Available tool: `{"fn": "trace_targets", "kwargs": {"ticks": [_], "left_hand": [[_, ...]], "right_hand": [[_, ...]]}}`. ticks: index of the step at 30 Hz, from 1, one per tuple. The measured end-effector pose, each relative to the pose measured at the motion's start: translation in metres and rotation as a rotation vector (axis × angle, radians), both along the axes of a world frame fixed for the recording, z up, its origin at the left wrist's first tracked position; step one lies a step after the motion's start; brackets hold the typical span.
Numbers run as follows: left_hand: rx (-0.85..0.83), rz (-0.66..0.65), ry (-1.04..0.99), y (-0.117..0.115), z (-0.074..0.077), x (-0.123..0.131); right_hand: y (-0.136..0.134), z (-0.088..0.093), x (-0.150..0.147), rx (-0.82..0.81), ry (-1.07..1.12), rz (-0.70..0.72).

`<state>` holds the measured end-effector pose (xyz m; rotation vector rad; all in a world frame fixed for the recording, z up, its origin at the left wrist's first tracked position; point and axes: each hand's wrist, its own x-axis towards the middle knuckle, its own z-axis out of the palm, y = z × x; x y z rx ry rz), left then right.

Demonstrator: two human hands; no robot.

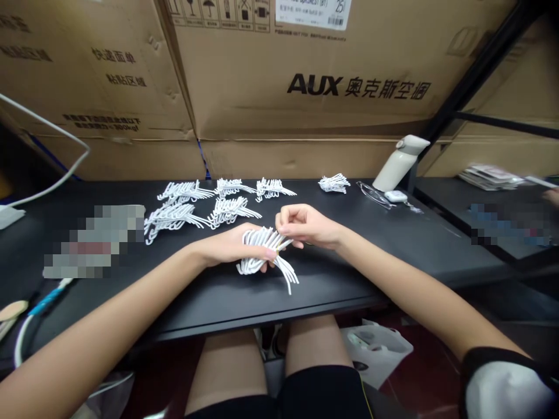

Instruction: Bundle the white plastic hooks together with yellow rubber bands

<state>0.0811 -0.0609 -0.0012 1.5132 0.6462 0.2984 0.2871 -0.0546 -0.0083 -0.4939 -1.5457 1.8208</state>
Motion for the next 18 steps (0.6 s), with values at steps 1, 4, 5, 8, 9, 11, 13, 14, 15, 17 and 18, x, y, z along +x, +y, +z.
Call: {"fn": "trace_targets", "kwargs": {"ticks": [1,4,5,8,9,11,13,14,15,17,18], "left_hand": [[0.005,-0.016,-0.011,0.0,0.0,0.0],[-0.026,-0.075,-0.046,0.001,0.0,-0.001],[-0.046,-0.077,-0.062,0.001,0.0,-0.001],[-0.12,-0.061,-0.116,0.001,0.0,-0.002],[-0.14,-0.063,-0.13,0.001,-0.001,-0.003],[-0.165,-0.07,-0.144,0.001,0.0,-0.004],[-0.169,-0.07,-0.132,0.001,0.001,-0.004],[-0.164,-0.068,-0.118,0.001,0.002,-0.004],[-0.158,-0.066,-0.099,0.001,0.003,-0.004],[-0.136,-0.065,-0.065,0.001,0.005,-0.003],[-0.12,-0.062,-0.047,0.001,0.006,-0.003]], "right_hand": [[0.001,0.002,0.003,-0.005,0.004,0.054],[0.003,0.005,0.011,0.021,0.01,0.166],[0.003,0.006,0.012,0.038,0.018,0.181],[0.003,0.006,0.013,0.085,0.037,0.173],[0.003,0.007,0.013,0.1,0.032,0.157],[0.002,0.008,0.013,0.129,-0.006,0.13],[0.0,0.01,0.012,0.156,-0.071,0.13],[-0.001,0.011,0.013,0.17,-0.108,0.137],[-0.003,0.012,0.013,0.184,-0.145,0.142],[-0.005,0.015,0.013,0.215,-0.198,0.144],[-0.006,0.016,0.014,0.233,-0.208,0.144]]}}
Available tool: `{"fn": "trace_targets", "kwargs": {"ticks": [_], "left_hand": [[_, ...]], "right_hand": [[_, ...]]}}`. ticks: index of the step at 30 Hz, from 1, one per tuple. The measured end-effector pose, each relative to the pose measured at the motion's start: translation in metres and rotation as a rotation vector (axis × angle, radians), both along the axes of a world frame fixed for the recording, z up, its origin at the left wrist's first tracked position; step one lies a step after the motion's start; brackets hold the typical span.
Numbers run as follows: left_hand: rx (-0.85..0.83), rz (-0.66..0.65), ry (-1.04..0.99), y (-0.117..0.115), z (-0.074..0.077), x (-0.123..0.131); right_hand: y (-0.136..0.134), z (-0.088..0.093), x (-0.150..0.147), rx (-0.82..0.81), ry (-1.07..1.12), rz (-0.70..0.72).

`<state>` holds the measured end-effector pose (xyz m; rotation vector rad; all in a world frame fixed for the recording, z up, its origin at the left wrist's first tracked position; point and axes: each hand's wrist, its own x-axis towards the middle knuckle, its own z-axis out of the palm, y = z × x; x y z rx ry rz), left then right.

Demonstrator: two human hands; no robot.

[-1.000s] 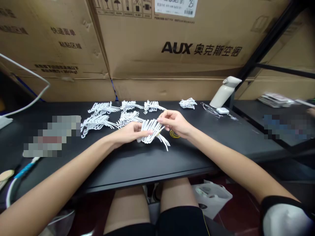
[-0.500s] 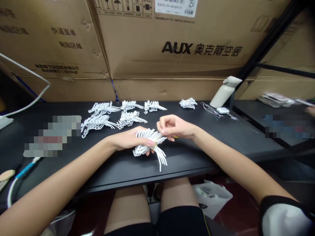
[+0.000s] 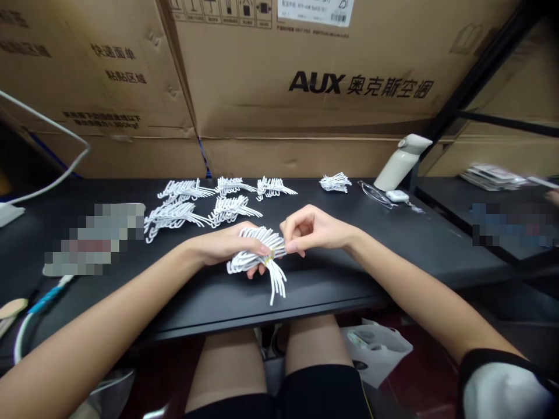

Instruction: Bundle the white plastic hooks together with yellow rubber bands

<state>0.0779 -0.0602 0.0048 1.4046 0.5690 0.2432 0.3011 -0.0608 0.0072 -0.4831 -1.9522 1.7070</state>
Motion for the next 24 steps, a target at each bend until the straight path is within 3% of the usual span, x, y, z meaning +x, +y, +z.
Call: {"fn": "trace_targets", "kwargs": {"ticks": [5,10,16,20,24], "left_hand": [[0.073,0.04,0.061,0.0,0.005,-0.001],[0.041,0.108,0.027,0.002,0.002,-0.006],[0.092,0.376,0.007,0.006,-0.001,-0.004],[0.131,0.498,0.022,0.005,0.0,0.001],[0.204,0.519,0.023,0.004,0.0,0.004]], "right_hand": [[0.003,0.002,0.007,0.098,-0.022,0.053],[0.016,-0.001,0.016,0.109,-0.095,0.05],[0.012,-0.005,0.012,0.055,-0.119,0.052],[0.01,-0.009,0.002,0.026,-0.038,-0.172],[0.013,-0.014,-0.004,-0.067,0.111,-0.403]]}}
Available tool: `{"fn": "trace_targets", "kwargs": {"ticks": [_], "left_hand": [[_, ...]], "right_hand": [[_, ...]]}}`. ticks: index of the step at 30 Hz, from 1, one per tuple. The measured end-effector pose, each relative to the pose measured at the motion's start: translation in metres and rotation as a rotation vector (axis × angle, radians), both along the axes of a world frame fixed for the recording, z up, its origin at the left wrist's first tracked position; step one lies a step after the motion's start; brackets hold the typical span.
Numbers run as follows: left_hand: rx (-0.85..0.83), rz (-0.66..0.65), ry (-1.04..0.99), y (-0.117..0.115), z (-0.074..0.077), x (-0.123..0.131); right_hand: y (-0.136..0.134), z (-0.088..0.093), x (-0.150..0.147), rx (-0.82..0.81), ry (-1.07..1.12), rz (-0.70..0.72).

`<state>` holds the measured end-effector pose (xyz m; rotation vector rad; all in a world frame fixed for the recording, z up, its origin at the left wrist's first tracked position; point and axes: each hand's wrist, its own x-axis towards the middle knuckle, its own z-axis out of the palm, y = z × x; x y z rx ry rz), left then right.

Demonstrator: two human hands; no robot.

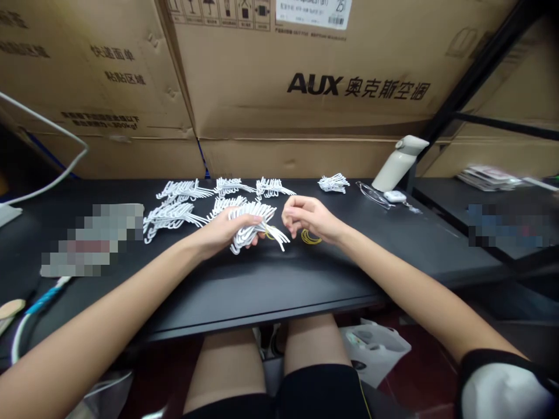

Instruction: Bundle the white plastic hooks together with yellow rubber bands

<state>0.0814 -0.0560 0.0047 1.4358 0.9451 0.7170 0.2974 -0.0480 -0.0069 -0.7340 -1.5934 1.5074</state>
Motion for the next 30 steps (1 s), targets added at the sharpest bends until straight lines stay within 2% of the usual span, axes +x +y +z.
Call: {"fn": "trace_targets", "kwargs": {"ticks": [7,12,14,18,21,25,30], "left_hand": [[0.174,-0.024,0.073,0.001,-0.005,0.0],[0.236,0.008,0.126,0.003,-0.01,0.0],[0.338,0.053,0.181,0.003,-0.012,0.001],[0.656,0.203,0.297,0.0,-0.014,0.001],[0.794,0.217,0.336,-0.003,-0.014,0.001],[0.854,0.193,0.341,-0.003,-0.013,0.0],[0.846,0.216,0.311,-0.002,-0.014,-0.002]], "right_hand": [[-0.008,-0.01,-0.011,0.038,-0.1,0.026],[-0.011,-0.015,-0.014,0.018,-0.093,-0.071],[-0.01,-0.015,-0.014,0.058,-0.114,-0.112],[-0.007,-0.015,-0.011,0.233,-0.192,-0.195],[-0.008,-0.015,-0.012,0.299,-0.215,-0.23],[-0.013,-0.015,-0.015,0.372,-0.236,-0.247],[-0.016,-0.018,-0.018,0.464,-0.246,-0.287]]}}
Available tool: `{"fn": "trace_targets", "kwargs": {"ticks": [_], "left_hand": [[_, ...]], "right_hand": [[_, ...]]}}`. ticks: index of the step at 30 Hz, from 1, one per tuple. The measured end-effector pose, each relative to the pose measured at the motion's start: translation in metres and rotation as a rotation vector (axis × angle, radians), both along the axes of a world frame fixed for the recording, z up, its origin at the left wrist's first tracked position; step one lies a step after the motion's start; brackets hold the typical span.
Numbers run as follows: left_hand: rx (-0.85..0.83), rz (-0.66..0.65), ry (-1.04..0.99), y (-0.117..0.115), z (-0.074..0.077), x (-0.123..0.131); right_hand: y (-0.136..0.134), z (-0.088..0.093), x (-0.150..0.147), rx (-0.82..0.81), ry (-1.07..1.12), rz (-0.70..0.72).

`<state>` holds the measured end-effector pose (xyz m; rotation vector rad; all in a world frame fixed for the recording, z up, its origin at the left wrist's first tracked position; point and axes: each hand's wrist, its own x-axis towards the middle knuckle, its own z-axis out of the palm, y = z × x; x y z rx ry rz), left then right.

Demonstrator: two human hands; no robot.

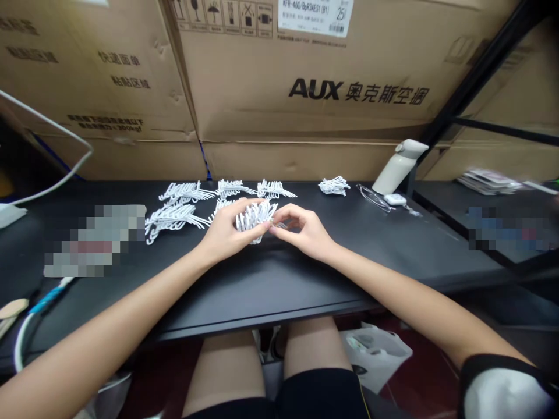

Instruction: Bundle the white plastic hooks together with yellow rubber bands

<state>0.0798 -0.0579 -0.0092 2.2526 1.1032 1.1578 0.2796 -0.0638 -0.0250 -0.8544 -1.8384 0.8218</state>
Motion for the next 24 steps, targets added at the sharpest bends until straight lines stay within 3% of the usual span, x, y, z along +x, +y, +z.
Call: {"fn": "trace_targets", "kwargs": {"ticks": [6,14,17,20,24], "left_hand": [[0.108,0.036,0.015,0.0,-0.001,0.001],[-0.025,0.197,-0.181,0.001,-0.003,0.005],[-0.194,0.196,-0.368,0.003,-0.001,0.007],[-0.401,0.236,-0.626,0.011,0.002,0.004],[-0.497,0.262,-0.805,0.022,0.004,-0.005]], "right_hand": [[0.003,-0.002,-0.001,0.055,0.029,-0.002],[0.017,-0.002,0.005,-0.031,-0.021,-0.121],[0.025,-0.002,0.011,-0.072,0.073,-0.192],[0.033,0.0,0.017,-0.258,0.253,-0.208],[0.038,0.005,0.023,-0.358,0.344,-0.168]]}}
